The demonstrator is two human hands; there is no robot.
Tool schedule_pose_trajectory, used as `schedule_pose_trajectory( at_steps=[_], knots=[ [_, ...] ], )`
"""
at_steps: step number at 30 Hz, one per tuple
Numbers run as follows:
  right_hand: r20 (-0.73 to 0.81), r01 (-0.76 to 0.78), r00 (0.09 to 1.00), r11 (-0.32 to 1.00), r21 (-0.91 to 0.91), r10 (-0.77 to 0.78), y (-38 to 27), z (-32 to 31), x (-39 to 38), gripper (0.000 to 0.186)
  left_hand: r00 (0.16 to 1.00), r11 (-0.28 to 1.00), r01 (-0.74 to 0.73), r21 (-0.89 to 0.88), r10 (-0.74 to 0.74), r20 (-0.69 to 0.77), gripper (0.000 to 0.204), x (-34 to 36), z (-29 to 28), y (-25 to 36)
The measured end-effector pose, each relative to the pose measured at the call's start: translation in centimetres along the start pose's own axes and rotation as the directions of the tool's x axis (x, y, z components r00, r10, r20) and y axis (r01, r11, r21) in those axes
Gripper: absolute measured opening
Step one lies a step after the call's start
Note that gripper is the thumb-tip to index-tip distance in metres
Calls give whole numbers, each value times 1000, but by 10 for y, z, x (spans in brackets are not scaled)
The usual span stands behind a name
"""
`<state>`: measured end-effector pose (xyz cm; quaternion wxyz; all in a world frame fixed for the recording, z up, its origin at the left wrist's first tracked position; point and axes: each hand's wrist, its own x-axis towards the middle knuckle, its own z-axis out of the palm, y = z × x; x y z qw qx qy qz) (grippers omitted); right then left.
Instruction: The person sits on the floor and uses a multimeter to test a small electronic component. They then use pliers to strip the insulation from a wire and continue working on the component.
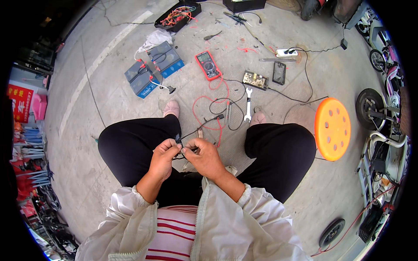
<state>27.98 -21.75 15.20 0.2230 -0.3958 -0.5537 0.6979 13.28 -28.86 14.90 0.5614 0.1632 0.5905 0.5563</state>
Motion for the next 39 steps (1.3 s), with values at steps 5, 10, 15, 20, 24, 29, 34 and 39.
schedule_pose_trajectory(
  at_steps=[5,10,15,20,24,29,34,39],
  knots=[
    [6,65,998,993,-100,-65,0,-1,1,11,998,998,65,6,-65,19,18,2,-3,2],
    [-22,145,989,980,-133,-149,12,-1,3,10,976,965,217,149,-216,-23,19,6,-7,0],
    [-47,55,997,998,-11,-56,19,1,3,9,992,956,25,293,12,-122,19,4,2,0],
    [-91,20,996,994,107,-10,15,-1,6,7,844,690,-443,572,536,8,19,-6,6,0],
    [-83,41,996,997,71,-35,15,-4,5,9,738,389,-519,762,653,169,17,-12,16,13],
    [-75,153,985,986,-72,-158,12,-5,4,10,764,403,-528,748,611,210,20,-14,14,11],
    [-1,395,907,852,-343,-421,10,-11,7,9,835,468,-489,736,496,239,13,-9,7,11],
    [30,370,922,854,-366,-387,0,-9,4,11,891,515,-414,751,400,216,6,-9,5,17]
  ],
)
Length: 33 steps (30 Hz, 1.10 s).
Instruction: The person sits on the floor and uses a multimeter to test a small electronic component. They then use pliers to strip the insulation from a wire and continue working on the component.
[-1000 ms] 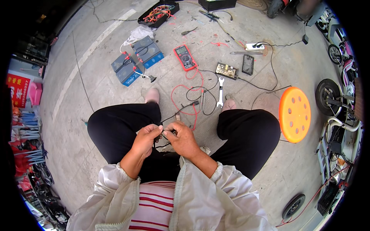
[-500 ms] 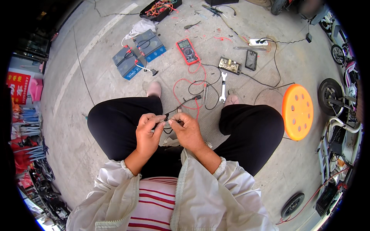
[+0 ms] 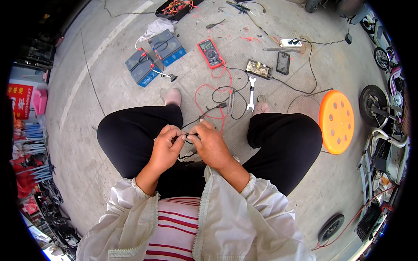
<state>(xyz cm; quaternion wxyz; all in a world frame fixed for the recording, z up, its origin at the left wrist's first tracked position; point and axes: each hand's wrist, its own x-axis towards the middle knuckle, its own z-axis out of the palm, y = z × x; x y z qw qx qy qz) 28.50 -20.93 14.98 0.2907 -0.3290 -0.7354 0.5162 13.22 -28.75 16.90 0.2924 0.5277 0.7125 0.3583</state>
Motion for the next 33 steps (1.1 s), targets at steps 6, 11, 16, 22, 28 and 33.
schedule_pose_trajectory(
  at_steps=[6,11,16,22,28,33],
  knots=[
    [34,-94,995,996,-6,94,-4,4,-2,19,999,999,37,-4,-37,21,6,-1,-2,-13],
    [117,-31,993,999,13,30,0,3,0,19,833,600,553,-578,-373,409,13,-2,-6,-30],
    [178,-6,984,1000,6,5,1,2,0,20,744,305,658,-688,-402,533,17,2,-12,-24],
    [-17,-11,1000,997,72,12,-13,5,-5,29,693,179,683,-708,-465,551,16,7,-15,-25],
    [46,59,997,997,50,-61,-8,5,-4,26,695,232,703,-672,-423,581,14,4,-15,-28],
    [46,63,997,993,95,-67,-3,6,-3,22,710,377,700,-606,-459,535,14,2,-13,-28]
  ],
)
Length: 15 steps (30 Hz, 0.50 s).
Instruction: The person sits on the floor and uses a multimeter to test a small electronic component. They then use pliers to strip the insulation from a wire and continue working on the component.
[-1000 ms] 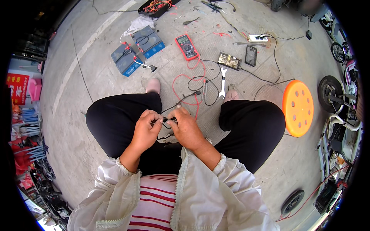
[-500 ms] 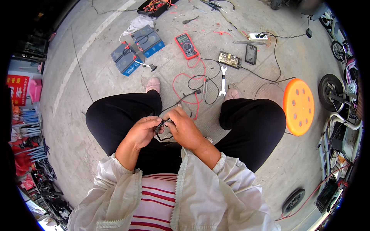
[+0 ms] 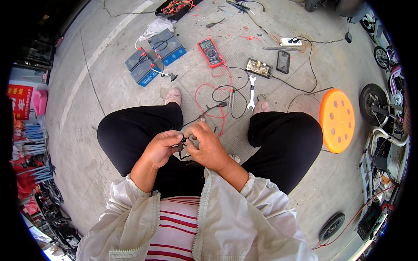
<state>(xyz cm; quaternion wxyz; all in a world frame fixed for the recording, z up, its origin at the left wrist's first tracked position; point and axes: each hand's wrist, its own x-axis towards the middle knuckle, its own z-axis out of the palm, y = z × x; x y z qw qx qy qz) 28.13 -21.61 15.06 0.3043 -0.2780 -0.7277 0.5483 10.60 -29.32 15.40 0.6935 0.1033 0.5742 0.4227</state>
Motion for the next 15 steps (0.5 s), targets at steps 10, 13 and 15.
schedule_pose_trajectory(
  at_steps=[10,13,15],
  knots=[
    [224,-351,930,882,314,290,24,-2,-7,12,996,953,-85,290,74,49,13,0,6,-1],
    [304,-580,799,532,617,519,18,-8,-2,16,998,982,-60,179,64,-15,14,2,1,-2],
    [230,-502,863,714,488,450,15,-8,-1,20,999,995,-35,95,37,-23,15,2,1,0]
  ],
)
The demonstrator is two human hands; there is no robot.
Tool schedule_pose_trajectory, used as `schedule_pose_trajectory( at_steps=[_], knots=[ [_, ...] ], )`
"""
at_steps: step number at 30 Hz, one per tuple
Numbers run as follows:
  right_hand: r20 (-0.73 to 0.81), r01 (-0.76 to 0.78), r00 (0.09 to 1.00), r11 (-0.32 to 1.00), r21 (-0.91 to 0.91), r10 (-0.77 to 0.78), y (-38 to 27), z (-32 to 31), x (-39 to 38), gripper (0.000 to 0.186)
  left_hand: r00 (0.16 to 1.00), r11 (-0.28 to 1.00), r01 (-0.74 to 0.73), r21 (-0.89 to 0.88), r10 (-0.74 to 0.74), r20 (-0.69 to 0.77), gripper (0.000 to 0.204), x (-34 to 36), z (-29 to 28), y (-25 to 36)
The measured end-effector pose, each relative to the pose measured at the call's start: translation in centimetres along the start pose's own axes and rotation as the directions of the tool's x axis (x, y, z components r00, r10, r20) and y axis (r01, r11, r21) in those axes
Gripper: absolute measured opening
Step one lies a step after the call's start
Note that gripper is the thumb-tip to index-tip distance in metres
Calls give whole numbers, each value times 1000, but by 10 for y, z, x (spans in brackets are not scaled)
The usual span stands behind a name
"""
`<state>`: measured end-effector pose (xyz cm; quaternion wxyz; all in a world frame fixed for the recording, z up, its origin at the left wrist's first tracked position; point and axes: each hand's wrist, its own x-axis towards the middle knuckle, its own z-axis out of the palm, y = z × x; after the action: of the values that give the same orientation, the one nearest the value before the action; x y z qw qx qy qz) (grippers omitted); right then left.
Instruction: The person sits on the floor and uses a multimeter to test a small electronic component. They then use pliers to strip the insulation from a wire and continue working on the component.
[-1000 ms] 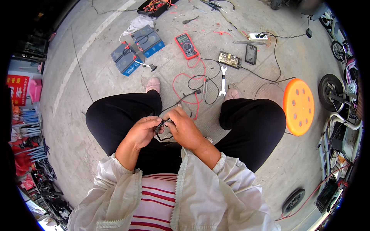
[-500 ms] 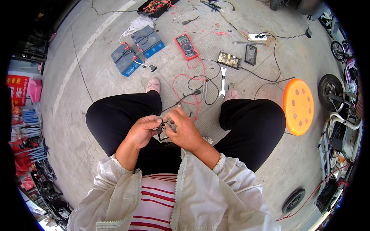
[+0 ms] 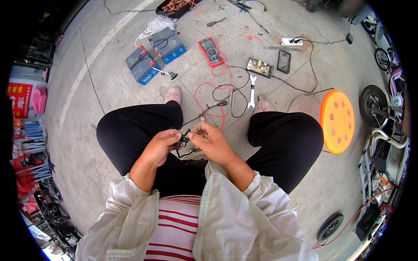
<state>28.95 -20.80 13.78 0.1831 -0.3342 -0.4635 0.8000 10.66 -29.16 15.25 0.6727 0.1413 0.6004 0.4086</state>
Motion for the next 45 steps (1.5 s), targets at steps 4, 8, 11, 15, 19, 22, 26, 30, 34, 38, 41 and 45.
schedule_pose_trajectory(
  at_steps=[4,8,11,15,19,22,26,30,34,38,41,45],
  knots=[
    [92,320,941,770,-551,-325,-15,15,-7,34,1000,994,29,-102,-28,4,16,1,-3,-1],
    [143,433,871,597,-675,-470,-14,17,-8,33,999,992,26,-120,-24,23,17,0,-3,-2],
    [180,495,826,535,-685,-534,-10,11,-5,27,999,989,21,-144,-17,32,17,0,-3,-2],
    [122,473,841,606,-640,-527,-9,11,-5,16,996,997,2,-76,5,94,15,-4,0,2],
    [21,357,908,743,-566,-419,-7,16,-7,9,980,995,-73,65,59,190,12,-7,-2,1],
    [-56,288,933,831,-476,-355,-4,18,-8,7,981,976,-97,195,61,182,13,-8,0,4],
    [-94,200,970,957,-211,-223,24,12,4,9,981,903,-189,386,153,124,13,-11,5,0],
    [-106,75,990,982,-172,-94,26,8,7,13,958,806,-208,554,284,-53,9,-19,16,3],
    [-141,31,988,981,-193,-59,24,6,7,16,871,658,-407,634,489,51,20,-25,24,7],
    [-148,-20,989,975,-222,-13,25,6,8,17,737,381,-553,741,638,223,26,-22,25,8],
    [-149,-33,989,952,-305,-14,16,7,4,18,721,327,-523,787,663,204,24,-21,25,6],
    [-241,71,956,927,-368,-169,18,11,2,13,679,275,-509,815,710,185,21,-20,24,6]
  ],
)
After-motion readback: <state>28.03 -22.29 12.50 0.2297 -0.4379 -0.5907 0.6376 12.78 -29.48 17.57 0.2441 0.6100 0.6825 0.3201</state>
